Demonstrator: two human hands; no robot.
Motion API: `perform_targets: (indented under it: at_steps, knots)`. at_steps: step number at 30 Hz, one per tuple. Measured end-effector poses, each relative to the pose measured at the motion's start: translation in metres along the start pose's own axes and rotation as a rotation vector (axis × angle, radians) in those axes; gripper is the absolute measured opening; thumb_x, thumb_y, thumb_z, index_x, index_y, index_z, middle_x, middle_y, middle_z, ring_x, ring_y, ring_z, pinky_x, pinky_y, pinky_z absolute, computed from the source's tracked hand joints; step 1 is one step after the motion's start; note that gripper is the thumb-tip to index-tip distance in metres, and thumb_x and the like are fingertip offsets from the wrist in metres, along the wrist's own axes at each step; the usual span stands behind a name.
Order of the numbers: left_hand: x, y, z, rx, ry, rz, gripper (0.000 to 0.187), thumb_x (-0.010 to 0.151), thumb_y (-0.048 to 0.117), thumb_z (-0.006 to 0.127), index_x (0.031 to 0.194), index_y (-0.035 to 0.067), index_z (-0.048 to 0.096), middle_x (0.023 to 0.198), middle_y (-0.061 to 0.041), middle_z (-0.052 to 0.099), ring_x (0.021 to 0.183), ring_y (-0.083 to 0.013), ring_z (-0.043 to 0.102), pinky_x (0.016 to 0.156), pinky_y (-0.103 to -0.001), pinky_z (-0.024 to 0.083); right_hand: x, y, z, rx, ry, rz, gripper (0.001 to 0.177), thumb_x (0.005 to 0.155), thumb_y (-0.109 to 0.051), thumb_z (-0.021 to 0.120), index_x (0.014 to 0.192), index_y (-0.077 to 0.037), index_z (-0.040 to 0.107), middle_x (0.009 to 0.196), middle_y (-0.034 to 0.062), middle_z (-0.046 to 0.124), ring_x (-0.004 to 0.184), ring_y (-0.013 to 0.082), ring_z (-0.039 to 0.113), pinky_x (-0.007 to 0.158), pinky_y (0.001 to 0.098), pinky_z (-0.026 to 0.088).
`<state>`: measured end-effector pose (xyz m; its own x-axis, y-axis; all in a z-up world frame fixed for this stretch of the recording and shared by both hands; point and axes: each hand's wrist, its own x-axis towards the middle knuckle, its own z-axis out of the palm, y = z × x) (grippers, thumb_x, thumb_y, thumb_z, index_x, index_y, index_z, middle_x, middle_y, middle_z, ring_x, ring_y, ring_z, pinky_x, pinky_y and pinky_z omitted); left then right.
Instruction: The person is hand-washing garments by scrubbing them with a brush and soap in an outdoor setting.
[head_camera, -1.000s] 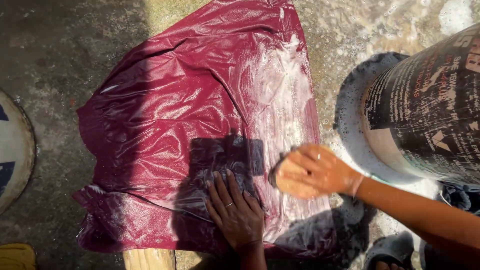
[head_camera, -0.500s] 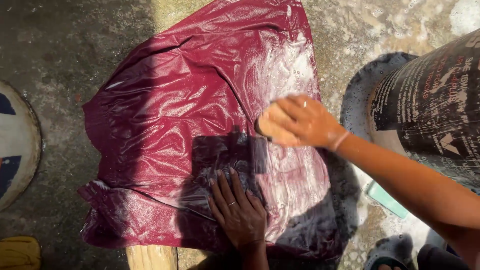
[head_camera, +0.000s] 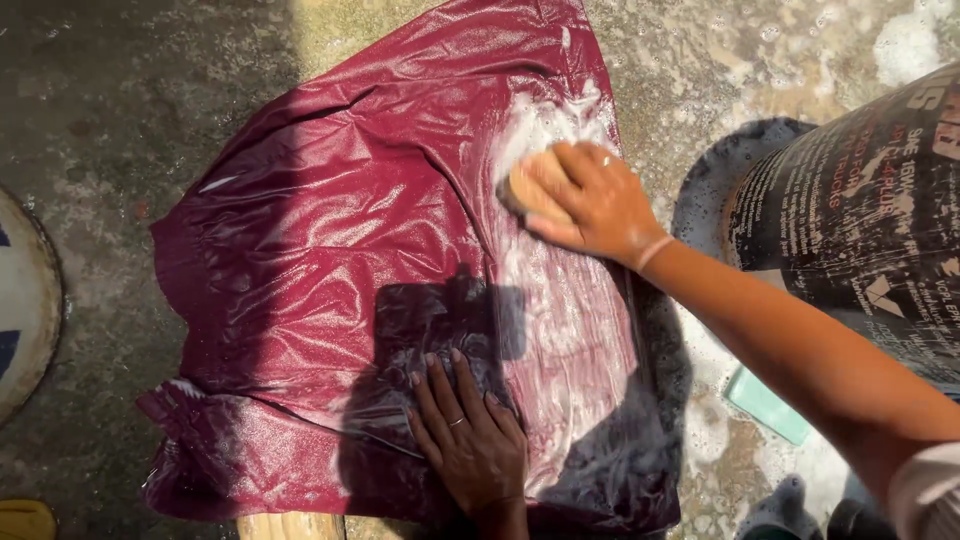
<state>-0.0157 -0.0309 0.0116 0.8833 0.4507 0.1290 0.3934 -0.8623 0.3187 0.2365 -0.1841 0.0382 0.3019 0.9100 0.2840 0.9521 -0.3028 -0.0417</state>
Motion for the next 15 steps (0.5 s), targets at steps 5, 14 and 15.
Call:
perform_targets:
  at_steps: [5, 14, 15]
  knots:
    - [-0.009, 0.000, -0.002, -0.010, -0.012, 0.011, 0.056, 0.099, 0.026, 0.047, 0.153, 0.011, 0.045, 0.160, -0.014, 0.042, 0.148, -0.0344, 0.038, 0.119, -0.054, 0.027, 0.046, -0.046, -0.020, -0.162, 0.072, 0.597, 0.058, 0.098, -0.051, 0.071, 0.140, -0.012, 0.061, 0.120, 0.0186, 0.059, 0.106, 0.0388, 0.057, 0.091, 0.0489, 0.049]
    - [-0.005, 0.000, 0.003, 0.016, -0.040, -0.010, 0.056, 0.098, 0.028, 0.048, 0.152, 0.012, 0.046, 0.161, -0.012, 0.041, 0.149, -0.0328, 0.037, 0.120, -0.054, 0.027, -0.020, 0.013, -0.010, -0.115, 0.004, 0.234, 0.065, 0.096, -0.057, 0.066, 0.142, -0.011, 0.059, 0.132, 0.0181, 0.061, 0.114, 0.0366, 0.060, 0.088, 0.0463, 0.056]
    - [-0.005, 0.003, 0.004, 0.010, -0.040, -0.009, 0.056, 0.098, 0.028, 0.048, 0.152, 0.012, 0.046, 0.161, -0.012, 0.041, 0.149, -0.0328, 0.037, 0.120, -0.054, 0.027, -0.006, 0.016, -0.006, -0.120, 0.002, 0.233, 0.065, 0.096, -0.057, 0.066, 0.142, -0.011, 0.059, 0.132, 0.0181, 0.061, 0.114, 0.0366, 0.060, 0.088, 0.0463, 0.056]
